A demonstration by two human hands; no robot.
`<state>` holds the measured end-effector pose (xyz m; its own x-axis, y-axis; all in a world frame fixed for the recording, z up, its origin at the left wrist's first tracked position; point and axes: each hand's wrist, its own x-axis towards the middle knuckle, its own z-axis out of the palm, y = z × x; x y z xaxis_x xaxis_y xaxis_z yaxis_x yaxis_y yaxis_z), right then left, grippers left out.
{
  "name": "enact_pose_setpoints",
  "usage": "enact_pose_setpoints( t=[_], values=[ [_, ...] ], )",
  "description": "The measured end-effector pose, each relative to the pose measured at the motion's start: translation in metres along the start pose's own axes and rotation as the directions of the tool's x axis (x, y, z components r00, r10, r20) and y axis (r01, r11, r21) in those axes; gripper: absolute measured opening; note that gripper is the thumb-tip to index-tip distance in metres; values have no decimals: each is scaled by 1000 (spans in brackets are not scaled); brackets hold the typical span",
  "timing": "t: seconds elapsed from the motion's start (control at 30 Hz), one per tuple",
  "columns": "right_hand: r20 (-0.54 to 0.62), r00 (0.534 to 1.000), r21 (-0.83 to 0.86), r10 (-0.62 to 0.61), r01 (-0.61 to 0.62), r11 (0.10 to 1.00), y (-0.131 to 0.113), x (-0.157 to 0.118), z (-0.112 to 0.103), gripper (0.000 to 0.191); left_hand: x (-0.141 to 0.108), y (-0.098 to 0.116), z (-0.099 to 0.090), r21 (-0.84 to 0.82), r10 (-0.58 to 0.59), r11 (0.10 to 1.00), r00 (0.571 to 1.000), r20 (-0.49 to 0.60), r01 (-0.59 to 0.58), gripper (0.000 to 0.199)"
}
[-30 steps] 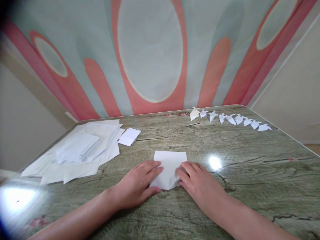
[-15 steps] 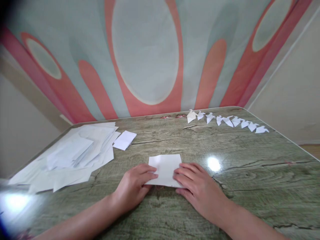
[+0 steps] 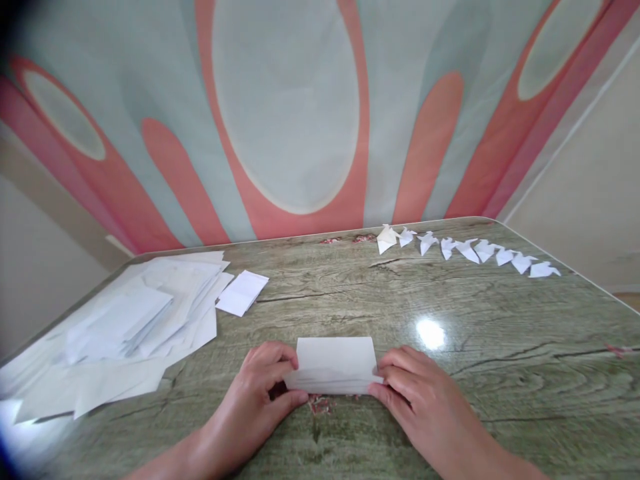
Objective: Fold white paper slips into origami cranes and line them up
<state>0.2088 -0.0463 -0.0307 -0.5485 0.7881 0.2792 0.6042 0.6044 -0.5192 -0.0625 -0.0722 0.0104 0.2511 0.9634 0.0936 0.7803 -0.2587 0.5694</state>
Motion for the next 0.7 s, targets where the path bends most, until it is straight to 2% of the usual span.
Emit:
enact_pose_setpoints(
  t=[0.2, 0.33, 0.43, 0.57, 0.63, 0.7],
  values=[
    [16, 996, -114, 87, -84, 990, 2, -2, 5, 32, 1, 2, -1, 104, -83, 992, 995, 55, 77, 22],
    [24, 995, -109, 98, -95, 989, -1, -3, 4, 32, 0, 5, 2, 132, -97, 988, 992, 83, 85, 26],
    [43, 993, -116, 107, -102, 988, -1, -5, 2, 22, -2, 6, 3, 140, -93, 987, 991, 98, 79, 27],
    [52, 996, -71, 68, -64, 995, -1, -5, -2, 9, -3, 2, 0, 80, 5, 997, 994, 109, -14, 14],
    [70, 997, -4, 25, -25, 1000, -3, -4, -5, 12, -4, 1, -2, 37, 108, 993, 988, 113, -113, 6],
    [77, 997, 30, 1, -3, 1000, -5, -3, -8, 16, -4, 2, -5, 9, 200, 979, 972, 128, -202, 8]
  ],
)
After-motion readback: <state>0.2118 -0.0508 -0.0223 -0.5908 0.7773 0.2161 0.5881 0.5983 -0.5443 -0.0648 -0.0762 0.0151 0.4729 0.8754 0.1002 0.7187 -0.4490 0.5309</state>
